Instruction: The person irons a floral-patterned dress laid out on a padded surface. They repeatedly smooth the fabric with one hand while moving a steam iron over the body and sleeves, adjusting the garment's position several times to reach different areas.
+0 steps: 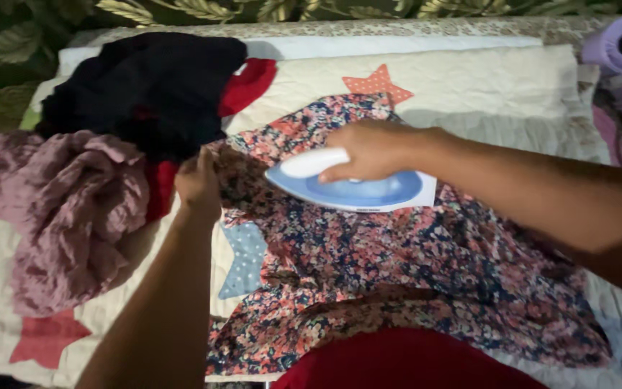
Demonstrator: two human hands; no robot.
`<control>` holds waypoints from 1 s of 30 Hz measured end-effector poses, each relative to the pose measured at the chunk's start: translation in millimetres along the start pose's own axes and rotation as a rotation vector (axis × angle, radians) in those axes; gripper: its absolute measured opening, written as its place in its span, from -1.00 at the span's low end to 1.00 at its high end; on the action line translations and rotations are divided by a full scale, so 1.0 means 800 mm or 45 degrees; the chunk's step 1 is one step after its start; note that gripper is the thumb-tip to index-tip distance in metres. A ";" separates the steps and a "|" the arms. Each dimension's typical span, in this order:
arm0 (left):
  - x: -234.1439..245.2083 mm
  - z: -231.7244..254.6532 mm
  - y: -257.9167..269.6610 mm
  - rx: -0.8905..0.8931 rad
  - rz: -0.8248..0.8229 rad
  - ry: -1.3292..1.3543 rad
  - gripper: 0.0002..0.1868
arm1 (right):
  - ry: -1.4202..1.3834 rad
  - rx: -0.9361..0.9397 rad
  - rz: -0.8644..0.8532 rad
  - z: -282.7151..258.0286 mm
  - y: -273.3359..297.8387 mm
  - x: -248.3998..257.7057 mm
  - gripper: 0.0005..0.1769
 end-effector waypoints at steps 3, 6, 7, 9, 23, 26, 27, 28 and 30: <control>0.028 0.023 0.042 -0.235 0.027 -0.860 -0.46 | 0.091 0.030 0.070 -0.023 -0.023 -0.007 -0.35; 0.039 0.024 0.125 0.258 -0.022 -0.286 -0.64 | 0.059 -0.052 0.192 -0.038 -0.056 -0.015 -0.30; 0.044 0.039 0.147 0.181 -0.048 -0.445 -0.61 | 0.045 -0.097 0.205 -0.042 -0.067 -0.017 -0.30; 0.056 0.060 0.171 0.148 -0.071 -0.528 -0.55 | 0.028 -0.112 0.228 -0.052 -0.084 -0.021 -0.31; 0.081 0.066 0.202 0.389 -0.125 -0.236 -0.48 | 0.172 0.188 0.175 -0.099 -0.088 -0.040 -0.30; 0.089 0.057 0.204 0.415 -0.126 -0.145 -0.51 | -0.123 -0.011 0.215 -0.100 -0.100 -0.044 -0.38; 0.093 0.053 0.205 0.405 -0.107 -0.129 -0.52 | -0.107 0.058 0.185 -0.106 -0.102 -0.044 -0.37; 0.095 0.050 0.207 0.395 -0.095 -0.115 -0.52 | -0.091 0.121 0.157 -0.109 -0.102 -0.039 -0.36; 0.099 0.044 0.212 0.360 -0.066 -0.090 -0.54 | -0.062 0.181 0.005 -0.117 -0.097 -0.041 -0.37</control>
Point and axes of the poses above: each hand's wrist, its own y-axis away from the middle knuckle, its own x-axis out of the back of the hand, z = x × y, the point moved 6 cm from there along -y, towards the middle knuckle, and after that the axes turned 9 degrees about z, right-handed, at the moved point
